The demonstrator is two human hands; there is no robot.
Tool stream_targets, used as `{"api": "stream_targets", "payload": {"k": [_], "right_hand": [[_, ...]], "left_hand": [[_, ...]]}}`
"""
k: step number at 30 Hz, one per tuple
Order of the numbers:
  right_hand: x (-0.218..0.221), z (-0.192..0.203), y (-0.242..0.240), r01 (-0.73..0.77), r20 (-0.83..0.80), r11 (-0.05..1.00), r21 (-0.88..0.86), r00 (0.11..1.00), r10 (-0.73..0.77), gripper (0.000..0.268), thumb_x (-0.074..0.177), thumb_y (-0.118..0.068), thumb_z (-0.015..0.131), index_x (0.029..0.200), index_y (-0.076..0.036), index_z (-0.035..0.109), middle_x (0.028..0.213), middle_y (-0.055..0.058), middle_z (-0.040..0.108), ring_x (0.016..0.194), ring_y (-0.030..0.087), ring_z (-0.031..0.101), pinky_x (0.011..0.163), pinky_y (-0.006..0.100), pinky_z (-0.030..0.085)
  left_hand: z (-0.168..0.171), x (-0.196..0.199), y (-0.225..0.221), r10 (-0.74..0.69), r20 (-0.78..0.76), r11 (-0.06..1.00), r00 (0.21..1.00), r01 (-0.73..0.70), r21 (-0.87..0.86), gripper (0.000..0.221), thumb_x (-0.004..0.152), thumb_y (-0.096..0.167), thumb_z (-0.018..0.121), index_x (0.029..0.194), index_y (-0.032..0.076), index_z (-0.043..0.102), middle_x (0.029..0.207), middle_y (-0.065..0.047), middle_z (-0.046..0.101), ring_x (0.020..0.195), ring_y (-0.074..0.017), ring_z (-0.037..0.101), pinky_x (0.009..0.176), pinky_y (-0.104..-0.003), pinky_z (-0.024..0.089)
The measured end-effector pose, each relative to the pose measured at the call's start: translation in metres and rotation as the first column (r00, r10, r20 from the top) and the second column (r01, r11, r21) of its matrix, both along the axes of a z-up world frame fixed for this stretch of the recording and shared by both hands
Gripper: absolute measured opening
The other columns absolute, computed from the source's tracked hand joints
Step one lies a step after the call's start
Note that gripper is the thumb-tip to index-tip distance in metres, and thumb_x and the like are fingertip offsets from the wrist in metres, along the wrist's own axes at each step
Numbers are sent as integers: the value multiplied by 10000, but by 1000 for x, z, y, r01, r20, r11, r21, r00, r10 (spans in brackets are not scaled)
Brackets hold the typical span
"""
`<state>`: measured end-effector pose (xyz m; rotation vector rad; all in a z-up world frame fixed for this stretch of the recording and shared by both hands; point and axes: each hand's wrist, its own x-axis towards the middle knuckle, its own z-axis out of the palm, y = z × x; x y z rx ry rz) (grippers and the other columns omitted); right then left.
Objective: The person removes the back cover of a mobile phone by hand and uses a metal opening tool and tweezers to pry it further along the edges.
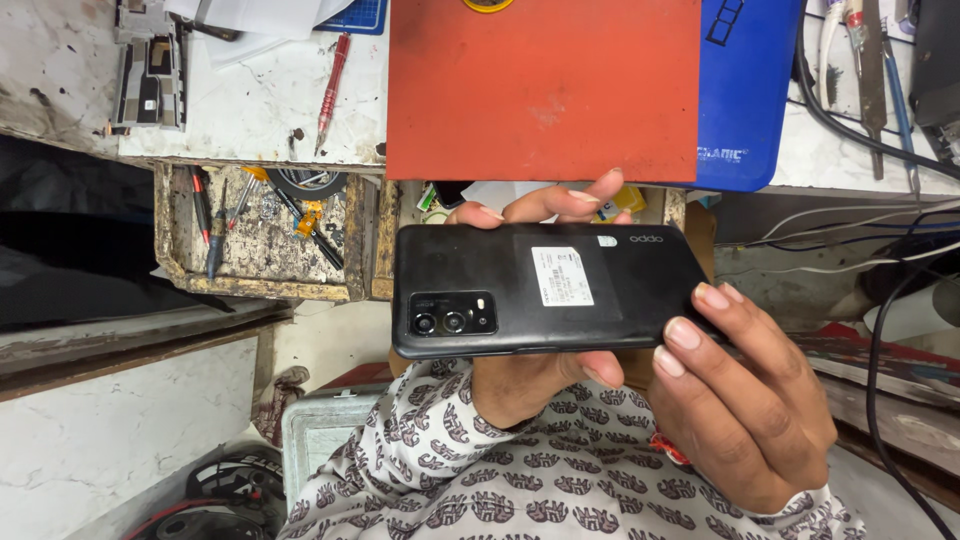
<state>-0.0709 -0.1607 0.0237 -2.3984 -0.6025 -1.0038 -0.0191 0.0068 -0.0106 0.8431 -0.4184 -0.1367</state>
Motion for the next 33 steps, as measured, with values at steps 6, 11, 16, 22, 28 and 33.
{"api": "stream_targets", "payload": {"k": [6, 11, 16, 22, 28, 33], "right_hand": [[6, 7, 7, 41, -17, 999, 14, 999, -41, 187, 848, 119, 786, 950, 42, 649, 1034, 165, 689, 1045, 406, 724, 928, 528, 656], [10, 5, 12, 63, -35, 998, 31, 997, -62, 203, 847, 120, 789, 963, 39, 643, 1043, 165, 686, 1053, 409, 732, 935, 521, 644], [7, 6, 16, 82, -79, 997, 7, 994, -81, 229, 861, 108, 797, 999, 26, 634, 1076, 152, 670, 1089, 414, 716, 949, 533, 606], [10, 3, 16, 73, -49, 996, -45, 996, -76, 218, 868, 93, 781, 1005, 27, 625, 1085, 154, 659, 1095, 426, 711, 943, 529, 603], [9, -5, 12, 100, -13, 992, -75, 995, -101, 214, 857, 125, 756, 1011, 72, 618, 1076, 190, 650, 1078, 431, 736, 925, 509, 619], [11, -13, 9, 112, -16, 994, 5, 994, -111, 189, 950, 150, 726, 1090, 77, 622, 1171, 197, 652, 1139, 406, 750, 957, 453, 622]], "left_hand": [[-7, 0, -2, 29, 32, 1000, 999, -29, -3, 876, 898, 170, 916, 1472, 298, 267, 1451, -42, 450, 1507, -313, 394, 1278, -444, 385], [-10, 2, -2, 68, 73, 997, 995, -70, 24, 878, 878, 78, 924, 1453, 308, 301, 1423, -37, 471, 1475, -297, 428, 1270, -435, 393], [-12, 2, -3, 88, 78, 996, 993, -90, 27, 879, 867, 66, 932, 1444, 314, 317, 1412, -41, 488, 1449, -283, 457, 1249, -435, 422], [-15, 2, -5, 107, 79, 993, 991, -110, 40, 870, 877, 103, 919, 1449, 303, 295, 1411, -41, 476, 1449, -278, 455, 1238, -430, 432], [-16, 2, -7, 103, 31, 994, 994, -104, 18, 838, 903, 157, 906, 1446, 260, 275, 1407, -57, 473, 1451, -289, 450, 1245, -418, 417], [-7, 7, -5, 106, 52, 994, 993, -107, 32, 811, 954, 88, 868, 1465, 260, 263, 1417, -71, 460, 1469, -288, 422, 1250, -417, 390]]}}
